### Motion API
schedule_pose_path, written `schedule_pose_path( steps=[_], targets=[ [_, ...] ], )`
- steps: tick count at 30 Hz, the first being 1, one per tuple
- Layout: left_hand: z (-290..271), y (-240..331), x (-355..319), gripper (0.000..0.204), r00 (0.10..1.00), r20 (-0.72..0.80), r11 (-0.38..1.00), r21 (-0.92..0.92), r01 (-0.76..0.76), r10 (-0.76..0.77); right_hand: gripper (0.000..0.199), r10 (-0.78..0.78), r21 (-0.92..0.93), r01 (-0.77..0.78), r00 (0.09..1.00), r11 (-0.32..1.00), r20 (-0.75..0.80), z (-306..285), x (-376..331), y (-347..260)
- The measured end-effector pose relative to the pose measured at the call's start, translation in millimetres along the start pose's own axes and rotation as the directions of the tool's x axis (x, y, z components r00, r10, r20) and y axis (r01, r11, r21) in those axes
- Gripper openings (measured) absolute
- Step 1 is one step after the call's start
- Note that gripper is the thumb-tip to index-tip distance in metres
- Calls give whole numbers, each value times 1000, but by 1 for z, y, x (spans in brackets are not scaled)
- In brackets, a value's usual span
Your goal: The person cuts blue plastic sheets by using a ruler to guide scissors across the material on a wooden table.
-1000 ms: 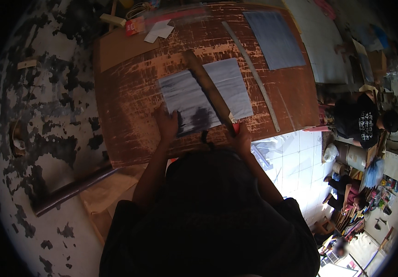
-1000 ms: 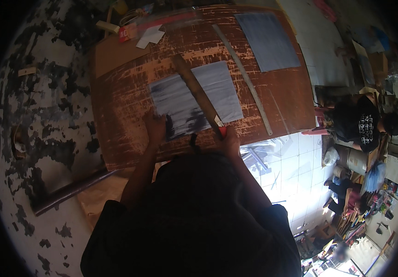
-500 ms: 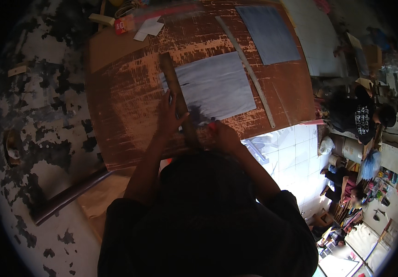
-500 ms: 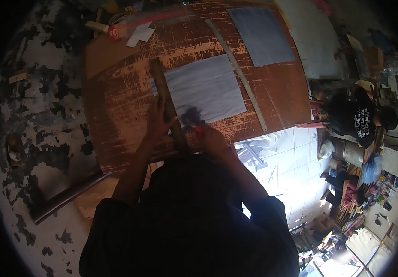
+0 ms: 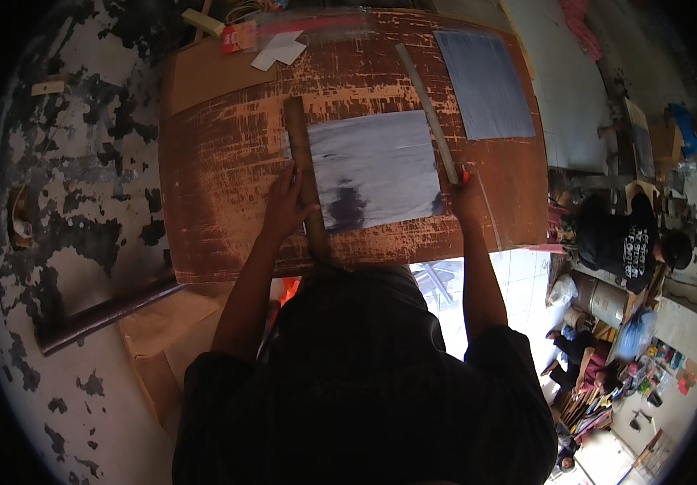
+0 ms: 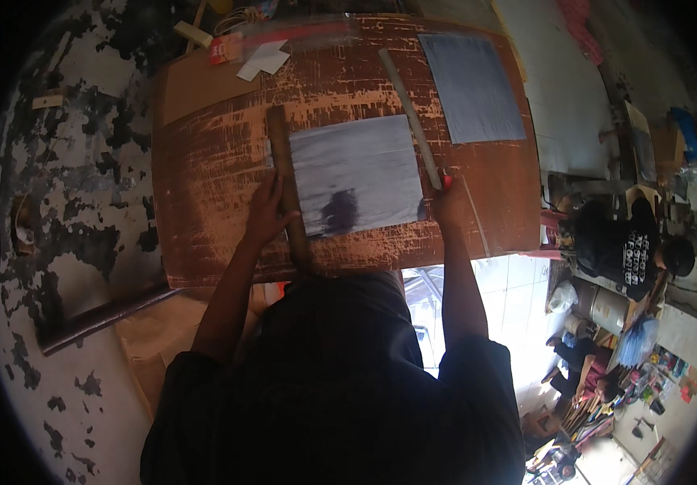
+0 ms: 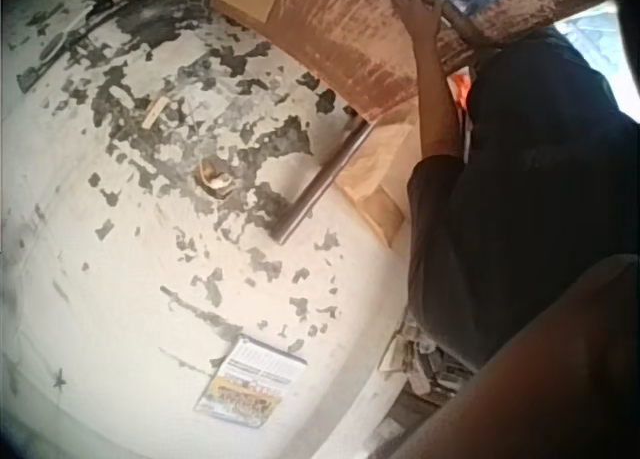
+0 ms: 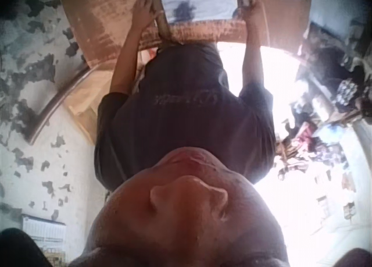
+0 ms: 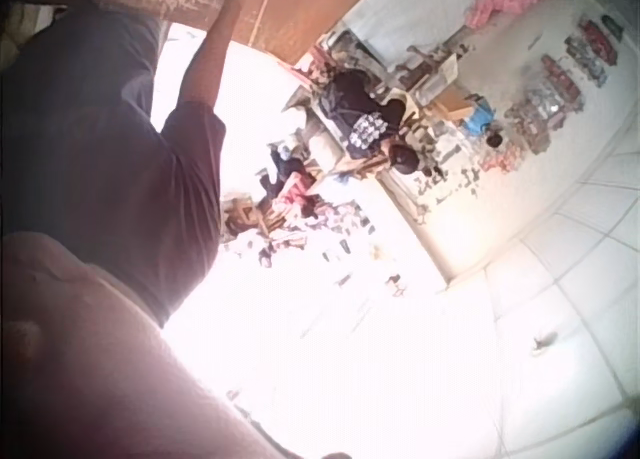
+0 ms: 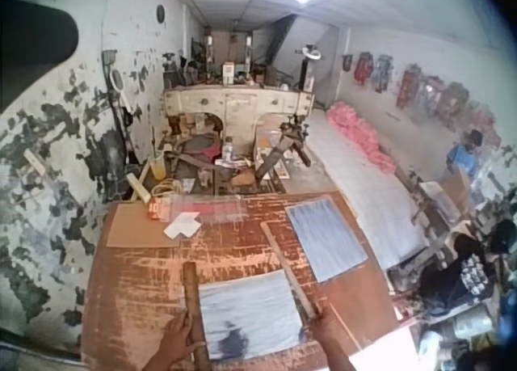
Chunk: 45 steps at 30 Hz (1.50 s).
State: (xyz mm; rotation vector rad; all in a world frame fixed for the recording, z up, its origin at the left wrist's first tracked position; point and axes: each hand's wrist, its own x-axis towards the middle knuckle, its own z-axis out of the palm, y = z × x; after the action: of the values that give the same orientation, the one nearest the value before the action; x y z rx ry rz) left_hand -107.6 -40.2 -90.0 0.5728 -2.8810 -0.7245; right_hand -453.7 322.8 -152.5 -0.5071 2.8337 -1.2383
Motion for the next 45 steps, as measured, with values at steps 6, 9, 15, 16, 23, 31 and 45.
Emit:
schedule_pose_path(
  steps=[6,9,15,16,23,31,45],
  targets=[
    [-14,2,-7,101,1000,22,999,28,17,-17,19,-31,162,-18,955,987,295,-66,57,15],
    [-15,8,-5,100,995,73,996,73,57,-62,15,-38,194,-25,949,981,314,-111,83,-30],
    [-16,38,4,75,999,-26,996,83,32,-30,22,0,150,-79,883,986,469,-123,117,-44],
    [-8,50,-5,66,999,19,999,15,-38,38,24,-39,144,-35,875,989,483,-116,118,-44],
    [-3,155,-93,17,878,476,910,-345,231,-42,24,-32,107,-40,798,993,602,-93,130,-28],
    [-11,121,-65,21,895,11,820,-394,414,-447,27,-169,-8,264,639,964,751,-95,172,-32],
    [43,54,76,74,866,-411,942,45,331,-285,28,-101,-59,348,423,935,900,-71,238,-104]
  ],
)
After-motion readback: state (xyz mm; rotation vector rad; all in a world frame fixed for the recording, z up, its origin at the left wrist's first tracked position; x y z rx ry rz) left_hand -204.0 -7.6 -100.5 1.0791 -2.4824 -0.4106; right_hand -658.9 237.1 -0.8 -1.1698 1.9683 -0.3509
